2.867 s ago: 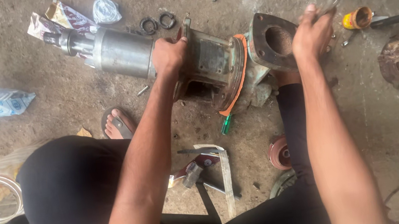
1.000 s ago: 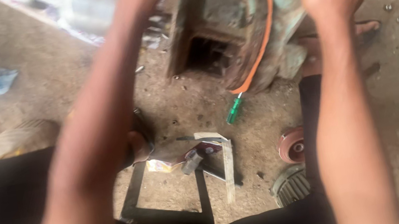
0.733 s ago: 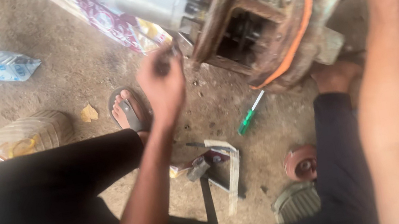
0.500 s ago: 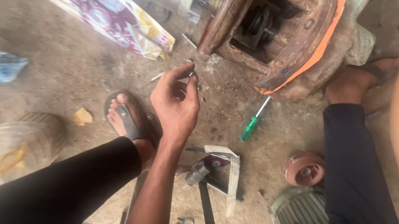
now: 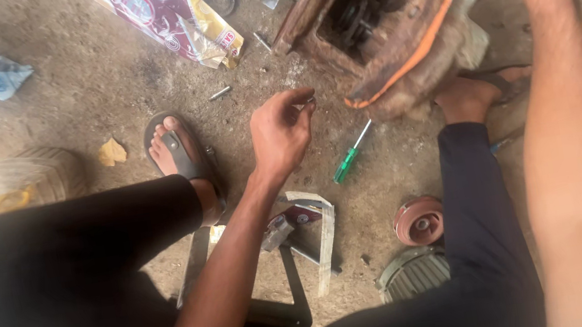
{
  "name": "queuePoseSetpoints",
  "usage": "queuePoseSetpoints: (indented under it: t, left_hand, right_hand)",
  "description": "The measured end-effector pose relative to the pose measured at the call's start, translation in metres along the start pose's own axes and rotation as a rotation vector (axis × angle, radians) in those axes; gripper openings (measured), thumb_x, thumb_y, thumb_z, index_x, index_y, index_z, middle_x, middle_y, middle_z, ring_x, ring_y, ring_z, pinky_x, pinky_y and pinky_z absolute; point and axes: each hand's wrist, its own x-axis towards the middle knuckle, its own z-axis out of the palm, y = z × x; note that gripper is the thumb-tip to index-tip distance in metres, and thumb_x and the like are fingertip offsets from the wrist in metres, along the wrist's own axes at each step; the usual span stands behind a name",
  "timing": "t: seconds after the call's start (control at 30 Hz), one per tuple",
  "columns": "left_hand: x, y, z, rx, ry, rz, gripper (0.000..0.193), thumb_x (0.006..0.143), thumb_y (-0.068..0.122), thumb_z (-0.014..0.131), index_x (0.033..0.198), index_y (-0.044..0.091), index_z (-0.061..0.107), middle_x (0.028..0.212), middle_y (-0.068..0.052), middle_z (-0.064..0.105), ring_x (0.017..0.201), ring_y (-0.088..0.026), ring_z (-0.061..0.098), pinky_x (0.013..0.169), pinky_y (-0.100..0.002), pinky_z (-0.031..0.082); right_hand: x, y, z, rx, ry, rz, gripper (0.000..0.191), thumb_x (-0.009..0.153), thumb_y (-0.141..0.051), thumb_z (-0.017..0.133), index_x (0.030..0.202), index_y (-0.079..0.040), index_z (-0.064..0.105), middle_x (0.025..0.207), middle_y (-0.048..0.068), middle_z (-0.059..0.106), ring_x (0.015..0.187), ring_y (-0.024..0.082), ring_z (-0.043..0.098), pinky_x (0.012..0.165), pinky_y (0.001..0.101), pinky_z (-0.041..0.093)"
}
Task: The person sits on the floor of a repair workshop and uses a spanner to loosen and remove bolts from a pump housing, working around the flange and separating parts of the pump and motor assembly.
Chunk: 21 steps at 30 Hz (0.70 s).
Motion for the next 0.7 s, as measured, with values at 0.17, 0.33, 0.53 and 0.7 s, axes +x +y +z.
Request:
queuePoseSetpoints:
  t: [0.17,0.33,0.53,0.7]
  left_hand:
    - [-0.010,0.005,0.003,0.080,-0.078,0.070,0.019,0.084,0.010,0.074,0.102,0.011,0.079,0.097,-0.010,0.078,0.077,-0.024,0.075,0.075,-0.037,0.058]
    - [-0.019,0.017,0.012,0.090,-0.181,-0.005,0.020,0.084,0.012,0.072,0.104,0.011,0.078,0.100,-0.009,0.079,0.083,-0.025,0.077,0.079,-0.038,0.059]
    - [-0.028,0.023,0.017,0.160,-0.222,0.037,0.021,0.085,0.011,0.070,0.104,0.011,0.078,0.103,-0.009,0.079,0.090,-0.026,0.077,0.083,-0.037,0.060]
    - [-0.026,0.030,0.022,0.156,-0.220,0.104,0.025,0.082,0.014,0.071,0.106,0.012,0.076,0.100,-0.010,0.079,0.089,-0.025,0.078,0.084,-0.037,0.059]
  right_hand:
    - [-0.036,-0.079,-0.113,0.647,-0.135,0.315,0.050,0.118,-0.041,0.047,0.100,-0.001,0.070,0.094,0.008,0.077,0.090,0.022,0.077,0.087,0.0380,0.061]
    - [-0.140,-0.179,-0.219,1.270,-0.048,0.697,0.044,0.116,-0.042,0.051,0.110,-0.001,0.066,0.098,0.014,0.072,0.090,0.027,0.072,0.085,0.0429,0.059]
    - [-0.225,-0.220,-0.251,1.447,-0.162,0.943,0.047,0.112,-0.044,0.047,0.101,-0.001,0.062,0.080,0.014,0.067,0.073,0.027,0.066,0.070,0.0419,0.055]
    - [-0.246,-0.221,-0.254,1.580,-0.190,1.057,0.051,0.111,-0.047,0.043,0.098,-0.002,0.061,0.061,0.006,0.054,0.054,0.019,0.050,0.055,0.0343,0.043]
